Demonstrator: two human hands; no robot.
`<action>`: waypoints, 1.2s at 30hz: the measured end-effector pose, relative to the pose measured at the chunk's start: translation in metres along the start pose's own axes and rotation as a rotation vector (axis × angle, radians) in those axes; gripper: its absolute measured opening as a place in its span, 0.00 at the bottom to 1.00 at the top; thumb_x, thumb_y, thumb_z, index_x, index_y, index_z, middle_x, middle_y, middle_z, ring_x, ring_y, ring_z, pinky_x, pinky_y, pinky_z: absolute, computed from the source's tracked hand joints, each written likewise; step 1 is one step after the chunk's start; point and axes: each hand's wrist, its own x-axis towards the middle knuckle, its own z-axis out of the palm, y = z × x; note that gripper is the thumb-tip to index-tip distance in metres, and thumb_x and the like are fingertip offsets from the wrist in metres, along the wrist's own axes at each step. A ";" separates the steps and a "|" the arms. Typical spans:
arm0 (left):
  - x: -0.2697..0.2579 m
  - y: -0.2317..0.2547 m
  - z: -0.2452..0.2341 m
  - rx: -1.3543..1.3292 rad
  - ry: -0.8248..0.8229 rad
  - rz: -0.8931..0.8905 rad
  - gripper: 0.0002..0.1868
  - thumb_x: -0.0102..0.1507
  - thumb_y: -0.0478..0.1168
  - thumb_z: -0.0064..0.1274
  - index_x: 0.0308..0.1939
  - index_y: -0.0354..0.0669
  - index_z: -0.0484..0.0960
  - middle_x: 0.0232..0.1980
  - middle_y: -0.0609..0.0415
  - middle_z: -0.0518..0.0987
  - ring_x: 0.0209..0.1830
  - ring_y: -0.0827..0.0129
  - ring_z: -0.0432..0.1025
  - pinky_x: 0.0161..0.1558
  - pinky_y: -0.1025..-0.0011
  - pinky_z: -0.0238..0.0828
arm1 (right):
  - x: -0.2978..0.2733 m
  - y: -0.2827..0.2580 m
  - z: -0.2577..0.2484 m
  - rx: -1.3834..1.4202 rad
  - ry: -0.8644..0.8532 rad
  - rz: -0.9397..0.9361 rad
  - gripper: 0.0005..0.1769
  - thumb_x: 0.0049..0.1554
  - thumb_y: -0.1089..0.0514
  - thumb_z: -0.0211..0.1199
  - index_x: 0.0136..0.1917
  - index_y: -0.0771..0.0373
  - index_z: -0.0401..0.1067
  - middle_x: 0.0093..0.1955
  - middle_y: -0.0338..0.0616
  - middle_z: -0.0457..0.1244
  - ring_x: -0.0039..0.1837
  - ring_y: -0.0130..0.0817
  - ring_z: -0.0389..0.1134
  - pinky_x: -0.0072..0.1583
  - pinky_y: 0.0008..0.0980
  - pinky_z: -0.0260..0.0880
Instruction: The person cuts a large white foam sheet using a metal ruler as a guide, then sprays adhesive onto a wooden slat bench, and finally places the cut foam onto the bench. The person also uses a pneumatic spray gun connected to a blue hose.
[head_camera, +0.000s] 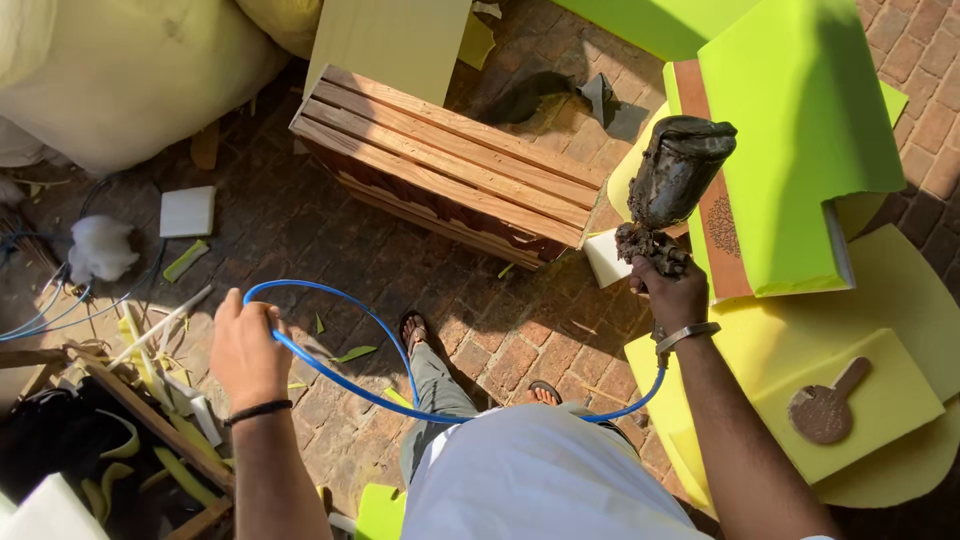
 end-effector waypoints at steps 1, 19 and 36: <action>0.017 -0.016 0.025 -0.104 -0.172 -0.018 0.10 0.64 0.46 0.60 0.43 0.45 0.87 0.68 0.43 0.76 0.67 0.50 0.70 0.59 0.56 0.72 | -0.002 -0.001 0.013 -0.058 0.038 0.011 0.10 0.60 0.60 0.70 0.50 0.70 0.76 0.42 0.46 0.71 0.40 0.29 0.71 0.44 0.30 0.72; 0.211 0.005 0.160 -0.279 -1.615 0.641 0.15 0.48 0.43 0.72 0.37 0.49 0.90 0.34 0.58 0.86 0.37 0.66 0.79 0.41 0.65 0.75 | -0.014 -0.059 0.122 -0.009 0.461 0.213 0.09 0.58 0.62 0.70 0.52 0.66 0.76 0.41 0.42 0.71 0.37 0.29 0.70 0.40 0.29 0.71; 0.209 0.117 0.092 -0.204 -1.262 0.539 0.20 0.46 0.57 0.73 0.31 0.48 0.90 0.32 0.56 0.87 0.33 0.66 0.80 0.38 0.66 0.75 | 0.008 -0.041 0.088 0.007 0.534 0.219 0.19 0.57 0.60 0.70 0.61 0.64 0.74 0.43 0.42 0.72 0.37 0.28 0.72 0.41 0.29 0.72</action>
